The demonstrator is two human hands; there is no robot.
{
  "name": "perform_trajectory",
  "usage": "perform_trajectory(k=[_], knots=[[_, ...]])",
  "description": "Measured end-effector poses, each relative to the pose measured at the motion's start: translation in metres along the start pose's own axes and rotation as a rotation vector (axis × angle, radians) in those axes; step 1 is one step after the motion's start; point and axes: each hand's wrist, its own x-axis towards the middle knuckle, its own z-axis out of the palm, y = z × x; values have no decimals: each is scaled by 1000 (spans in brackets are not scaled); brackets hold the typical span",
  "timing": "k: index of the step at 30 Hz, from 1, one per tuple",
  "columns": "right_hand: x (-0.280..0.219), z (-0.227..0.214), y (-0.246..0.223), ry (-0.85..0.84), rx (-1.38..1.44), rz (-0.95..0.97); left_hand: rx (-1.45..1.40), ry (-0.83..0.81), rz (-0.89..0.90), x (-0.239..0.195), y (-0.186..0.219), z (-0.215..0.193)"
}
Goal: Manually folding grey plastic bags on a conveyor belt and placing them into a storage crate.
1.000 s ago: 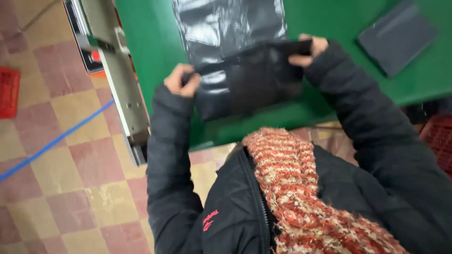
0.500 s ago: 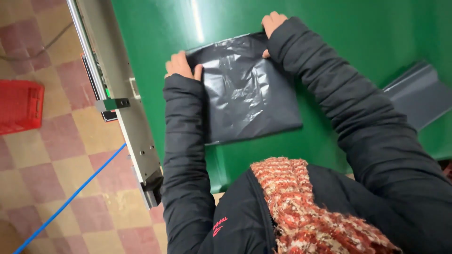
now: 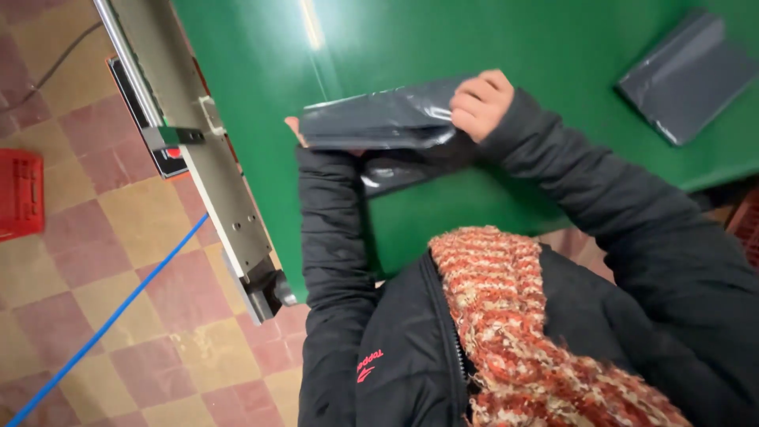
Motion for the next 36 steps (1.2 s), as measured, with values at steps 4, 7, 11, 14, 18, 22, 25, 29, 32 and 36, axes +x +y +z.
perform_trajectory(k=[4,7,11,14,18,22,25,29,32,36], knots=[[-41,-8,-39,-81,16,62,311,33,-37,-31,19,-80],[-54,-6,-48,-99,-11,72,668,117,28,-30,18,-122],[-62,2,-44,-57,-47,65,885,59,277,-55,9,-88],[-64,10,-42,-106,-97,119,920,202,412,-63,9,-69],[-53,12,-45,-200,-128,209,1258,366,576,-98,5,30],[-59,15,-47,-220,-113,236,2238,43,889,-130,-4,113],[-33,13,-73,-113,-18,227,2621,-228,737,-145,-14,109],[3,31,-133,-161,401,134,2725,-471,95,-128,-52,63],[-77,117,-166,-22,524,166,2263,-702,-133,-104,-76,80],[-119,125,-157,-254,761,48,1568,-1183,218,-27,-79,34]])
